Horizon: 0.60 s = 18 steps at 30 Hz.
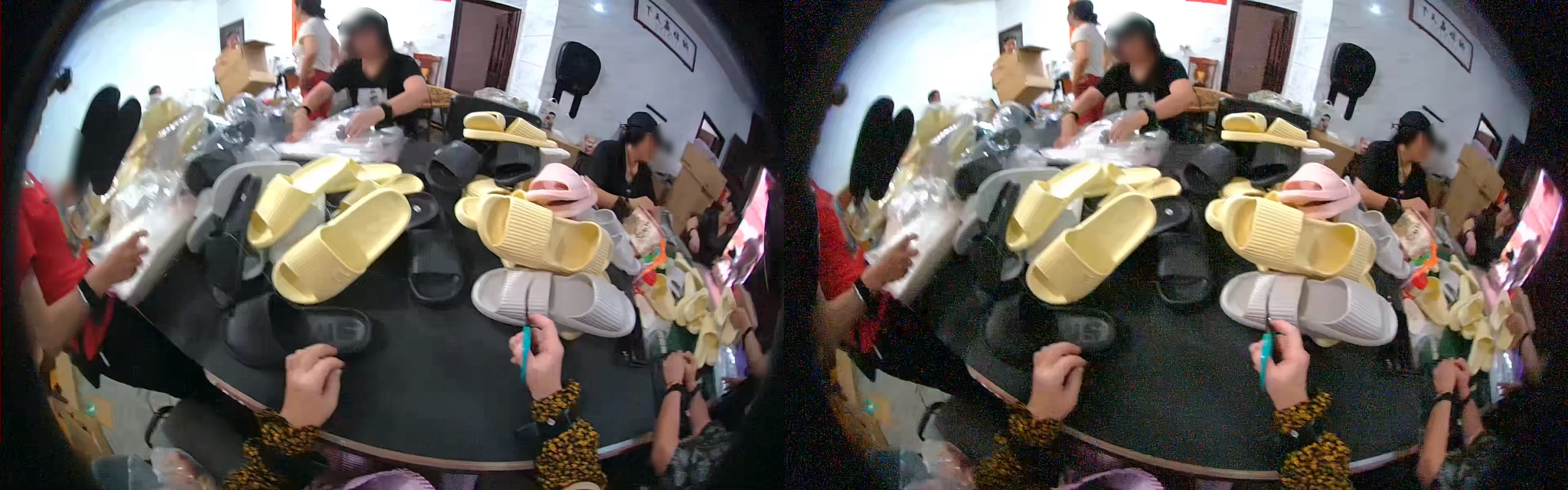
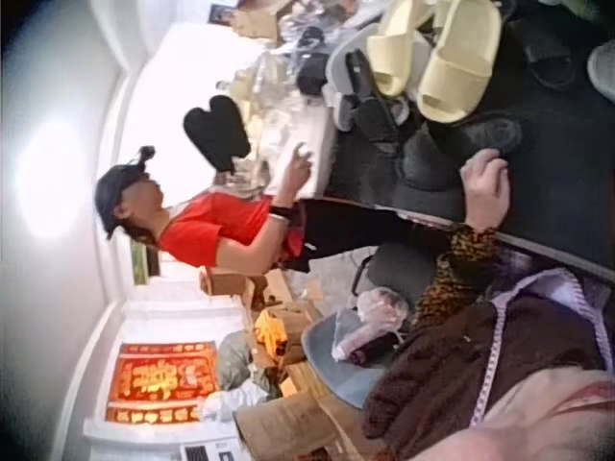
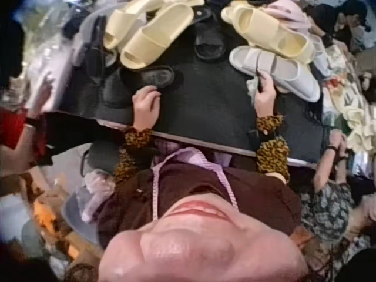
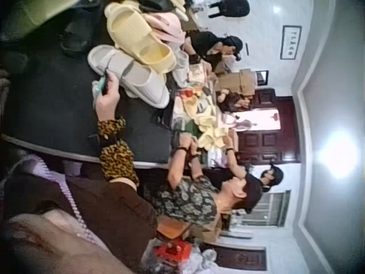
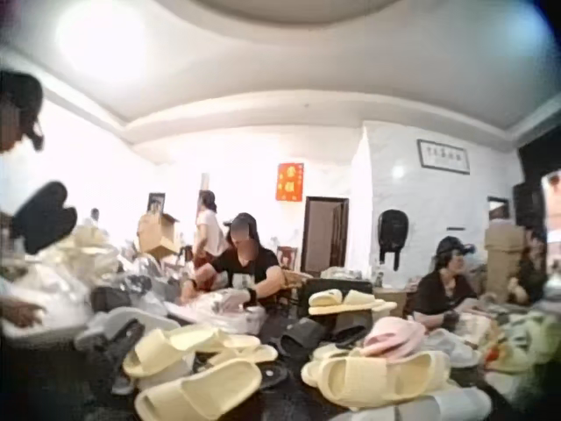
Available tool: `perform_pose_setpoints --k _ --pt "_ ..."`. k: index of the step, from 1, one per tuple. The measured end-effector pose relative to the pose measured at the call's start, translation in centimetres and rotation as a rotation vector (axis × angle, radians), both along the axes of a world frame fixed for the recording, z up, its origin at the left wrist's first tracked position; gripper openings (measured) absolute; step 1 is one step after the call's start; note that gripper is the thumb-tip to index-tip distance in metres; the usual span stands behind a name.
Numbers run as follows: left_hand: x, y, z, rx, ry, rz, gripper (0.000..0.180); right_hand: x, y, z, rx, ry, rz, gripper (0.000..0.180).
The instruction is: Trimming excess material from rubber slippers using scissors in a manufacturing setting.
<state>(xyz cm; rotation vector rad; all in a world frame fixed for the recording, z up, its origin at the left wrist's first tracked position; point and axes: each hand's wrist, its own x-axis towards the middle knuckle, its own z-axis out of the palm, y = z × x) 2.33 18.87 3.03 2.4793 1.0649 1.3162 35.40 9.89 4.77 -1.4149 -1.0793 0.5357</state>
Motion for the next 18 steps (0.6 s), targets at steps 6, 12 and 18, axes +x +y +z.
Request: perform_pose_setpoints --k 6,12,18 --pt "0.10 0.41 -0.23 -0.006 0.010 0.018 0.013 0.08 0.26 0.01 -0.026 0.033 -0.012 0.039" --pt "0.17 0.44 -0.45 -0.021 0.038 0.019 0.015 0.25 0.25 0.02 -0.027 0.039 -0.013 0.040" --pt "0.10 0.01 -0.50 -0.042 0.050 0.013 0.018 -0.26 -0.23 0.18 0.006 -0.016 0.001 0.043"
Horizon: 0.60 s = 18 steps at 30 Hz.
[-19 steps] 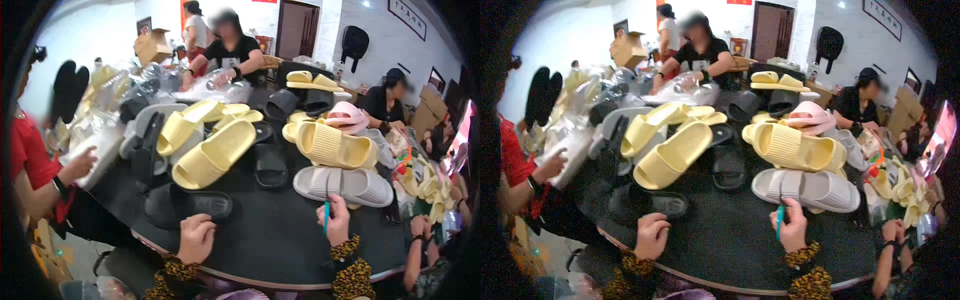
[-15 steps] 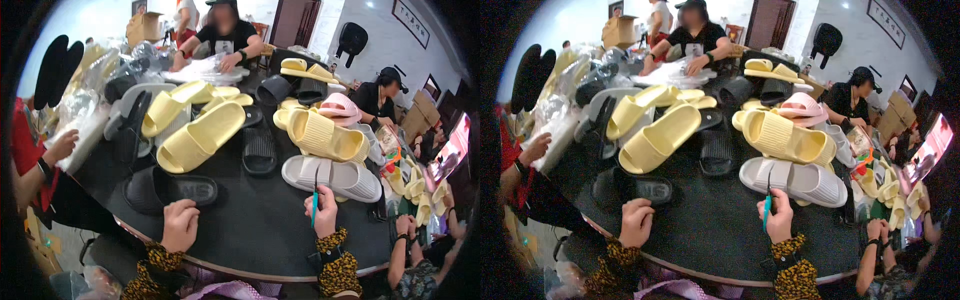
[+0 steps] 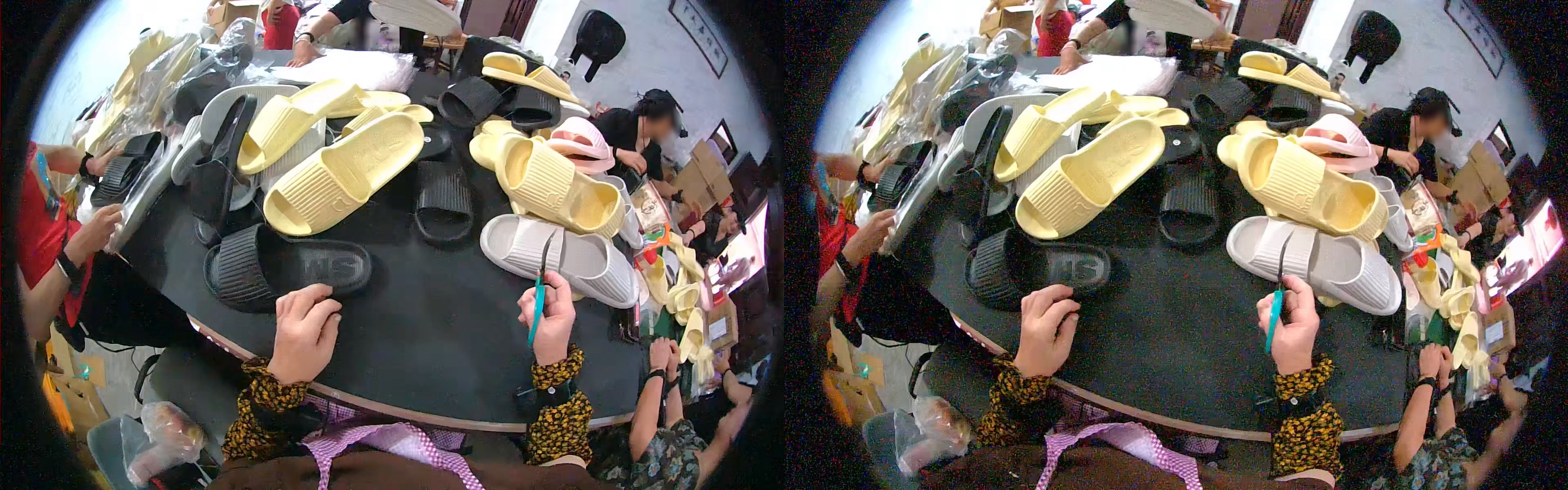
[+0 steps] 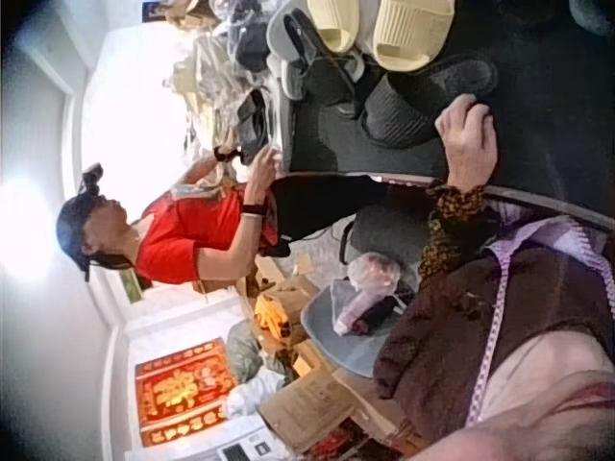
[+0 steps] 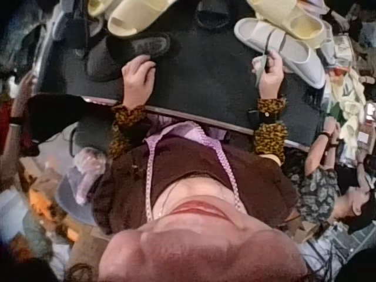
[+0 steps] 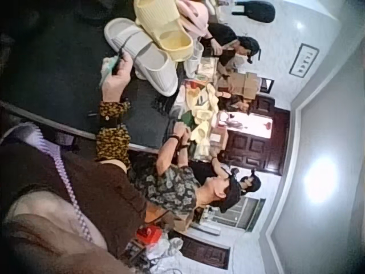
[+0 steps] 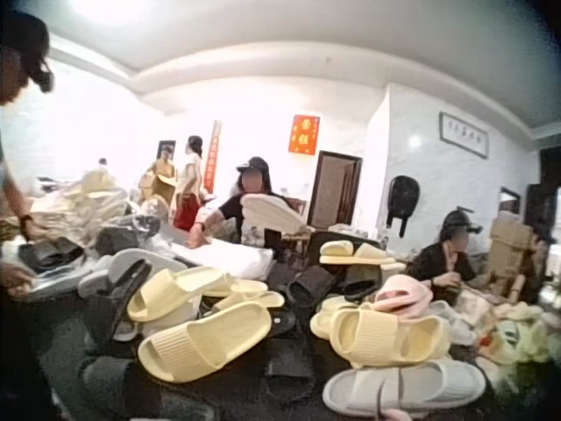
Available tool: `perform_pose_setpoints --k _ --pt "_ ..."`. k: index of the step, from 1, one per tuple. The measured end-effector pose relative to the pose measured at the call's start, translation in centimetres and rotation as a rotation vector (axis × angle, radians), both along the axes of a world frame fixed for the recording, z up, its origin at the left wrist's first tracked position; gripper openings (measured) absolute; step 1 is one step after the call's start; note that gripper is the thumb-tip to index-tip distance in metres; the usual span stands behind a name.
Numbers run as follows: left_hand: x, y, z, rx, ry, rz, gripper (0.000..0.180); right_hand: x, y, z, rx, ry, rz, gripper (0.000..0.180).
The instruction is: Trimming excess material from rubber slippers using scissors in a manufacturing setting.
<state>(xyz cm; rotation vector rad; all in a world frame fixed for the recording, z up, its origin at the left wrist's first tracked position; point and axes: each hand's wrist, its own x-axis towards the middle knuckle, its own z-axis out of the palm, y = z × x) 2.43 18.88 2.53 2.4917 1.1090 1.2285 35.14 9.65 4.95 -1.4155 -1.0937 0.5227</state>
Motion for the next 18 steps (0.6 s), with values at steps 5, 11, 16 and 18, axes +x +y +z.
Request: perform_pose_setpoints --k 5,11,16,18 --pt "-0.2 0.1 -0.1 -0.006 0.013 -0.014 0.020 -0.7 -0.8 0.5 0.018 -0.077 -0.020 0.046" --pt "-0.5 0.5 -0.2 0.002 -0.043 -0.064 0.023 0.0 0.0 0.0 0.028 -0.089 -0.027 0.046" --pt "-0.9 0.5 -0.4 -0.001 -0.141 -0.075 0.022 0.4 0.7 -0.8 0.028 -0.066 -0.016 0.045" --pt "-0.9 0.5 -0.5 -0.003 -0.153 -0.072 0.021 0.5 1.0 -0.9 0.050 0.005 -0.040 0.045"
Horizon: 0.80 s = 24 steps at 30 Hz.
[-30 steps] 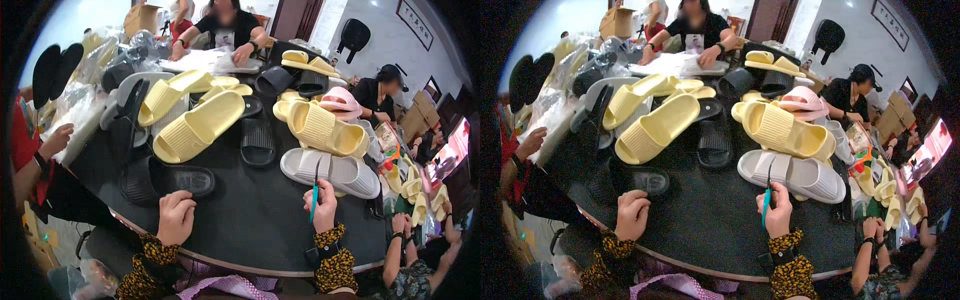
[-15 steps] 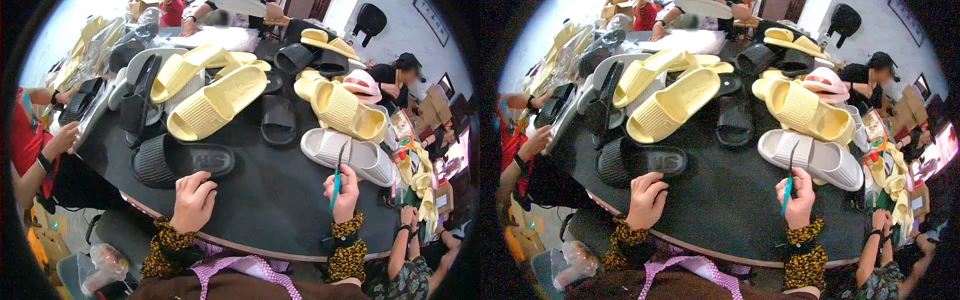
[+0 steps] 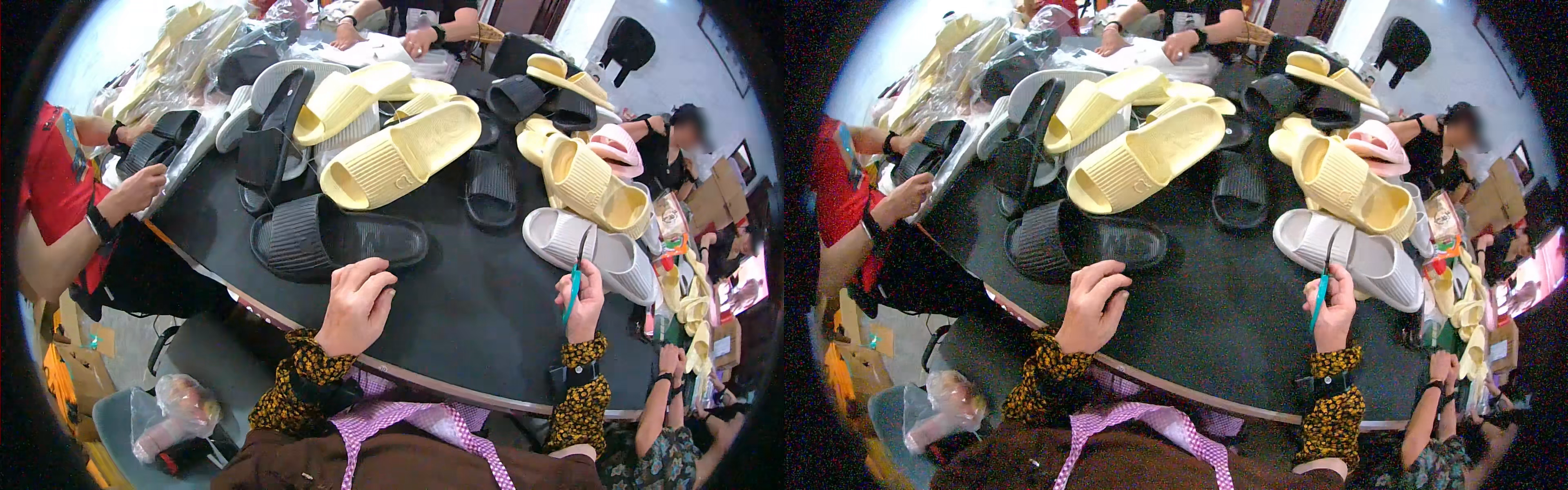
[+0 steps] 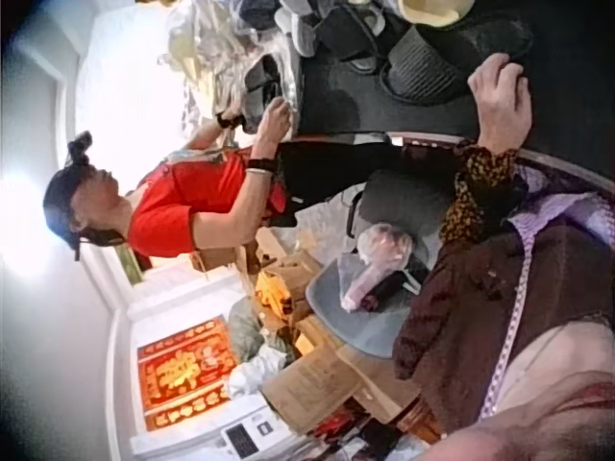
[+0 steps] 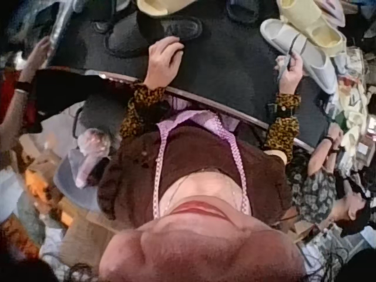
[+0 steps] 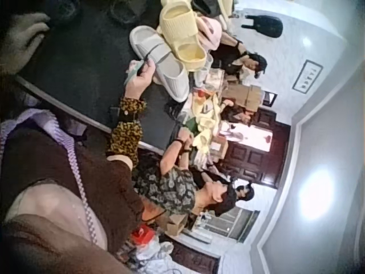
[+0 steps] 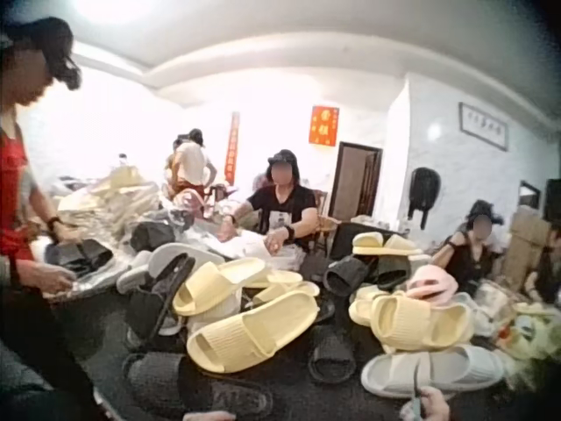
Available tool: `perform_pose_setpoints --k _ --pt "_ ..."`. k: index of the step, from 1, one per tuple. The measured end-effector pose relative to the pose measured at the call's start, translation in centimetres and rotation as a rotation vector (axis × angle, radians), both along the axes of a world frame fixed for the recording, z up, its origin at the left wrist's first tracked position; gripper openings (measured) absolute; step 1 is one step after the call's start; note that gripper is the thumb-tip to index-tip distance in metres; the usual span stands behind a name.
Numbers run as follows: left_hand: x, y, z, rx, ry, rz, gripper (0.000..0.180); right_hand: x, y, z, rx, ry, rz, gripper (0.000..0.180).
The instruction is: Trimming excess material from rubber slippers using scissors in a manufacturing setting.
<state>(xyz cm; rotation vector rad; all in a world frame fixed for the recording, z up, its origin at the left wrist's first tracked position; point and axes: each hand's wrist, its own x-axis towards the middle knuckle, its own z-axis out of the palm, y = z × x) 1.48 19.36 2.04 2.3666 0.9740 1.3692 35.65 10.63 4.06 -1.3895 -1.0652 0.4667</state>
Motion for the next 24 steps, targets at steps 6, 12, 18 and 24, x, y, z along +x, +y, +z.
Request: perform_pose_setpoints --k 6,12,18,24 --pt "-0.4 -0.7 -0.7 -0.008 -0.086 0.005 0.019 -1.5 -0.7 2.9 -0.006 0.264 0.010 0.035" --pt "-0.8 -0.6 -1.2 -0.072 -0.171 -0.022 0.018 -5.3 -0.9 7.8 -0.017 0.372 0.157 0.040" --pt "-0.8 -0.5 -0.8 -0.105 -0.204 -0.030 0.019 -7.0 -1.1 11.1 0.165 0.422 0.433 0.049" --pt "-1.2 -0.6 -0.9 -0.123 -0.173 -0.032 0.016 -8.2 -0.1 11.7 0.216 0.557 0.565 0.050"
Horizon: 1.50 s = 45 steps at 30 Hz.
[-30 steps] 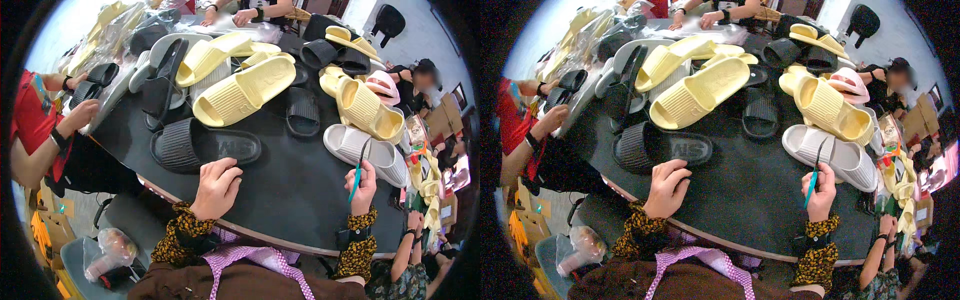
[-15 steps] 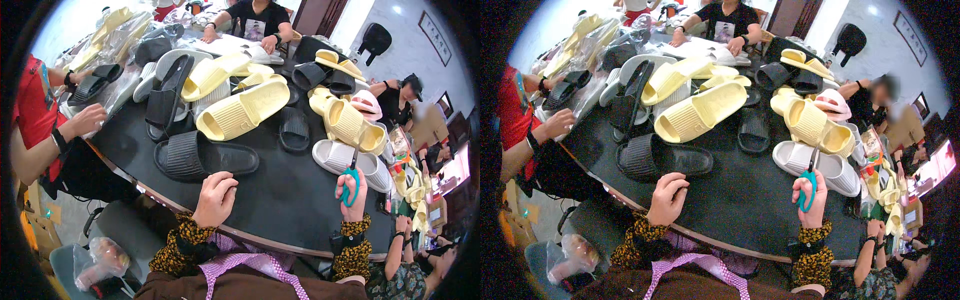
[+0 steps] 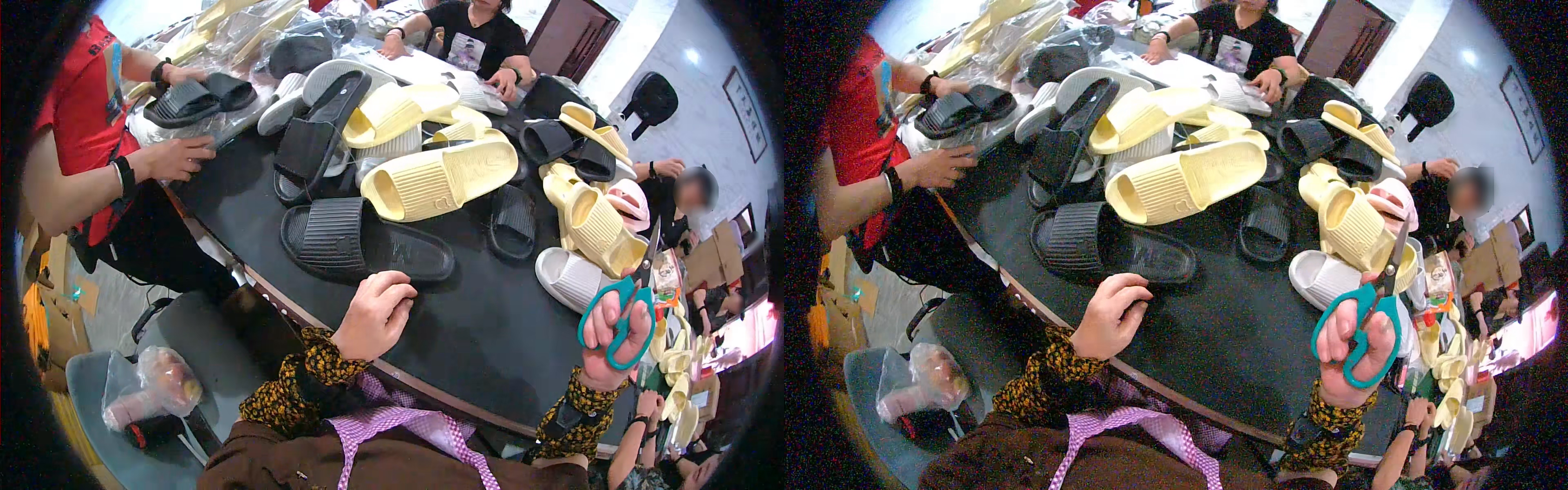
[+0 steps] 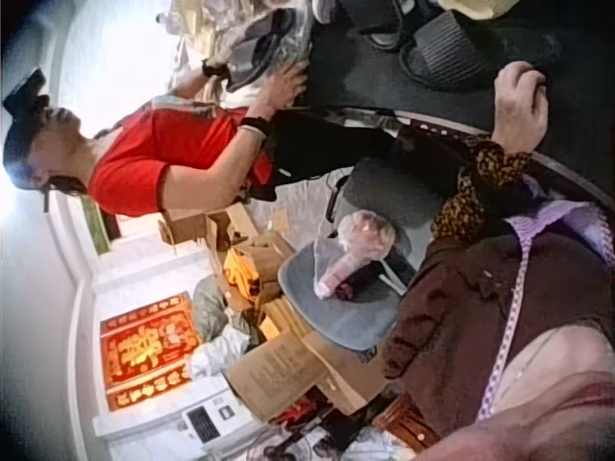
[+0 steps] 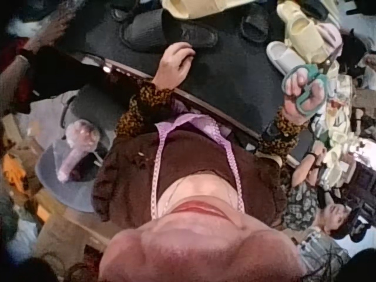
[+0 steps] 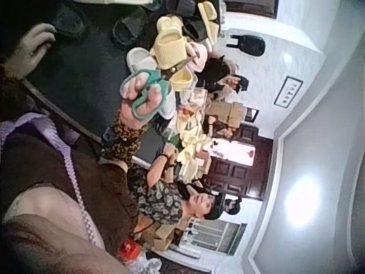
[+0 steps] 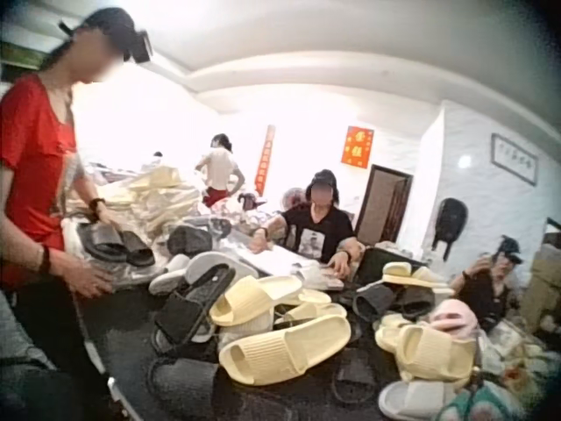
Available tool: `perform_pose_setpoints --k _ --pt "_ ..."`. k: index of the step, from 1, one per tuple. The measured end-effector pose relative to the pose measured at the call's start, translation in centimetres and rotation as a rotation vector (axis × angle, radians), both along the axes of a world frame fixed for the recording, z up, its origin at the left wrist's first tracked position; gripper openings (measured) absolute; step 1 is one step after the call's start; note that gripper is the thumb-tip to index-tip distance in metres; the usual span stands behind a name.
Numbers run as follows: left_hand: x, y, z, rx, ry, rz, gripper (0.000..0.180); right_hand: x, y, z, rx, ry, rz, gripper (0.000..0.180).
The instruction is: Trimming excess material from rubber slippers using scissors in a manufacturing setting.
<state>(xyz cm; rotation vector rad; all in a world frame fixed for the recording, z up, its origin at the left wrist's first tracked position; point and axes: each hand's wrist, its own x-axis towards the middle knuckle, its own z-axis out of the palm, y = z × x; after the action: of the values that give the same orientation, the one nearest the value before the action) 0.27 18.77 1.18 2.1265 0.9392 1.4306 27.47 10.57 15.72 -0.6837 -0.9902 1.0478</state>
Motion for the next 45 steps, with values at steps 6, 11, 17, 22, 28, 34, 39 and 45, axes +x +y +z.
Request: perform_pose_setpoints --k 6,11,17,22,28,34,39,45 --pt "0.5 0.1 0.1 -0.031 -0.042 -0.001 0.014 -1.4 1.0 -1.7 -0.128 -0.013 0.086 0.053" --pt "0.6 0.1 0.2 -0.049 -0.037 -0.007 0.015 -2.6 1.0 -2.4 -0.330 -0.127 0.046 0.054" --pt "-0.9 0.0 2.0 0.143 0.119 0.107 0.026 -1.0 -0.3 -4.7 -0.412 -0.105 0.071 0.046" --pt "-3.5 3.1 5.2 0.302 0.487 0.289 0.034 0.5 -1.8 -6.9 -0.455 -0.069 0.011 0.044" --pt "-5.6 5.9 6.5 0.144 0.905 0.106 0.042 0.7 -2.1 -7.2 -0.478 -0.026 0.001 0.039" --pt "-5.6 6.7 8.6 0.032 1.057 -0.035 0.046 1.1 -2.2 -7.3 -0.495 -0.074 0.007 0.036" --pt "-6.5 7.0 10.1 -0.003 0.972 -0.161 0.040 1.0 -2.2 -7.7 -0.509 -0.056 -0.003 0.034" --pt "-8.1 8.3 11.5 0.052 0.504 -0.006 0.026 1.0 -2.0 -8.0 -0.522 -0.023 -0.001 0.035"
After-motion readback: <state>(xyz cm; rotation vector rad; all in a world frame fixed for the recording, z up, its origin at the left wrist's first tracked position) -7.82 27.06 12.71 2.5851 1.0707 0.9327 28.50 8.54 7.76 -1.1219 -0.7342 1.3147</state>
